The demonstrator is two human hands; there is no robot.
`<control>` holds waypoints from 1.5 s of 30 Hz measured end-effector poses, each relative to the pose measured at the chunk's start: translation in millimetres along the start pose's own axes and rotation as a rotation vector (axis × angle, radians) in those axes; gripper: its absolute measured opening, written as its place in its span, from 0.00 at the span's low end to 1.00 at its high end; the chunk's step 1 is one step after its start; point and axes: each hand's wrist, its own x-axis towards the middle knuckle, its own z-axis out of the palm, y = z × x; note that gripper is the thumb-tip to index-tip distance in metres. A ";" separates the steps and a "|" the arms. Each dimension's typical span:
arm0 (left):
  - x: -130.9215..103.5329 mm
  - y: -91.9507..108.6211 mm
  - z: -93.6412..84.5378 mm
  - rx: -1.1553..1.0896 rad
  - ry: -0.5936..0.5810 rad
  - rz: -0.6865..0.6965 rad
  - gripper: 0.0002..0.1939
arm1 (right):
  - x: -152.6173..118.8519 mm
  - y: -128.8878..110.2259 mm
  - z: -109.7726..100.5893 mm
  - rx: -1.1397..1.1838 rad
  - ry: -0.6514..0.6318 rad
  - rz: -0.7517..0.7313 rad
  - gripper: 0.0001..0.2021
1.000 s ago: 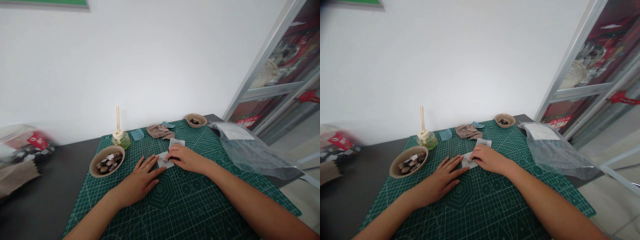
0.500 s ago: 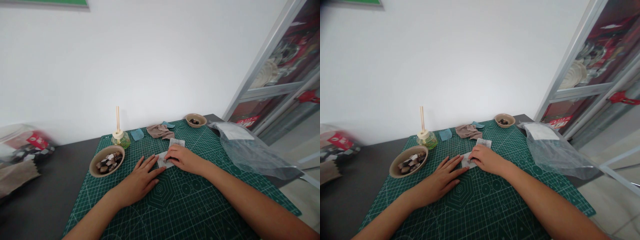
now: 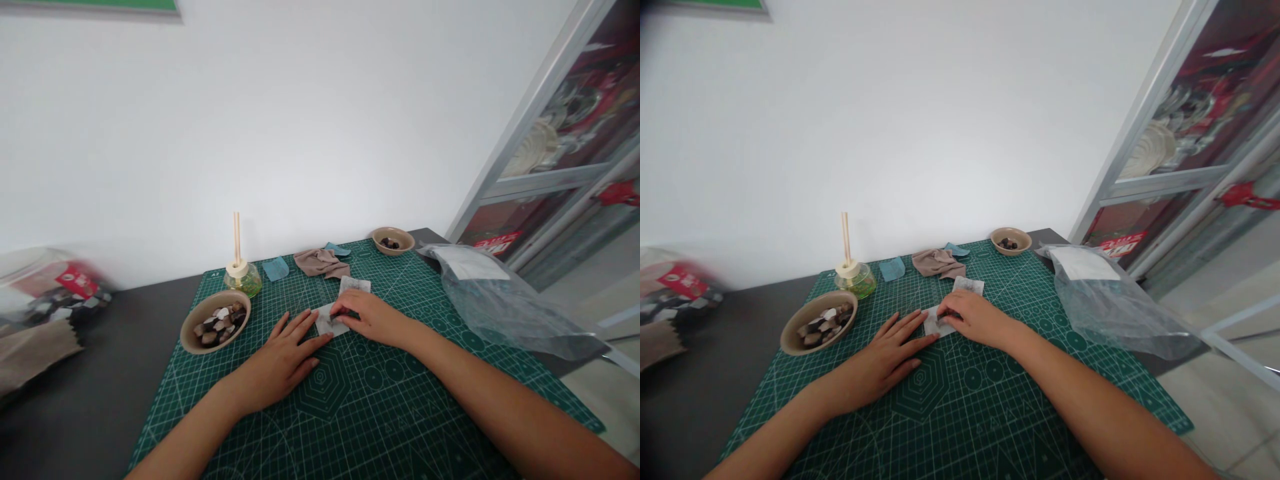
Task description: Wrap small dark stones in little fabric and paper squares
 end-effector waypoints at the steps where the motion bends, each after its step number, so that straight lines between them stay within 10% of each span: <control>1: 0.0 0.2 -0.3 0.000 -0.001 0.000 0.23 | 0.3 -0.5 0.7 0.005 -0.007 -0.001 0.06; 32: 1.4 1.0 0.1 0.031 -0.031 -0.005 0.24 | 3.8 -1.8 16.3 -0.109 0.046 -0.032 0.09; 45: -0.1 0.2 1.0 0.015 -0.022 0.001 0.23 | 3.7 -7.2 1.0 1.212 0.049 0.403 0.11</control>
